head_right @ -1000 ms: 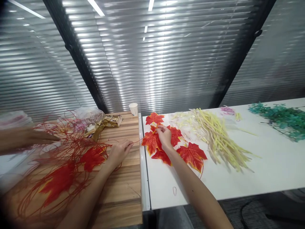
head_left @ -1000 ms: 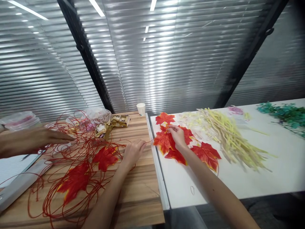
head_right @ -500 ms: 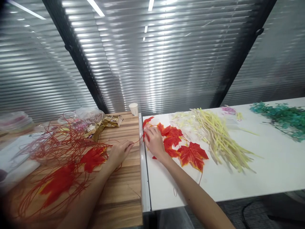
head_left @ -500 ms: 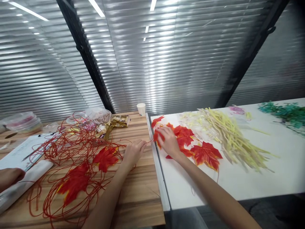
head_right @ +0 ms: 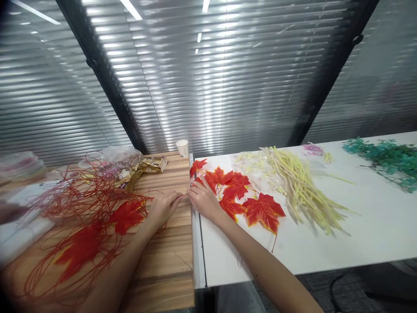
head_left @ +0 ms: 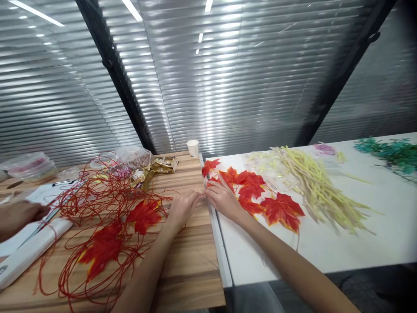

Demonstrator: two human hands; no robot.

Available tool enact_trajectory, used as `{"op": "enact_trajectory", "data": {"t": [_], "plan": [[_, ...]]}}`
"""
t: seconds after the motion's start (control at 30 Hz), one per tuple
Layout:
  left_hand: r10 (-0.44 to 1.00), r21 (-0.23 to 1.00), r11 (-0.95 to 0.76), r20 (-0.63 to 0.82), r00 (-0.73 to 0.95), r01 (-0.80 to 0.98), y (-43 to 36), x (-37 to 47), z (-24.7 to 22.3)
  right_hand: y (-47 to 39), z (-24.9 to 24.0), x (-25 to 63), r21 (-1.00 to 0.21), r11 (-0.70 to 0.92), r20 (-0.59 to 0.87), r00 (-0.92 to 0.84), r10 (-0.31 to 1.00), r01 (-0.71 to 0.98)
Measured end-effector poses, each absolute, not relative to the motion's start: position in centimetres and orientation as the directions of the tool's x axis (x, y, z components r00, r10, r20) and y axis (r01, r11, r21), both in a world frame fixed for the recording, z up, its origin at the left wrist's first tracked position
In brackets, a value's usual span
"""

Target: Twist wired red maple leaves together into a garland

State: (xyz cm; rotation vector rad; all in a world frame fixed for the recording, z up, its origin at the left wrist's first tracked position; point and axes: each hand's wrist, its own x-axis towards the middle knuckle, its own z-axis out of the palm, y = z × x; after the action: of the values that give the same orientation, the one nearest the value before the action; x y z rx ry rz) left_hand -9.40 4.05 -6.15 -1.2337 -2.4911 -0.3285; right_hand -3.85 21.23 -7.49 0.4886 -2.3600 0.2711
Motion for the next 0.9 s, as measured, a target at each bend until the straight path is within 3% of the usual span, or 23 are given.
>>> {"op": "enact_trajectory", "data": {"t": [0.5,0.9], "plan": [[0.722,0.030,0.611,0.388,-0.573,0.791,3.95,-9.15,-5.88,20.58,-7.62,-3.67,-0.143,0.904,0.601,-0.761,-0.244,-0.402],[0.689,0.105,0.615,0.409,-0.598,0.781,3.78,-9.40,-5.46,21.28,-8.31,-4.00,-0.213,0.941,0.573,-0.814,-0.098,-0.264]]}}
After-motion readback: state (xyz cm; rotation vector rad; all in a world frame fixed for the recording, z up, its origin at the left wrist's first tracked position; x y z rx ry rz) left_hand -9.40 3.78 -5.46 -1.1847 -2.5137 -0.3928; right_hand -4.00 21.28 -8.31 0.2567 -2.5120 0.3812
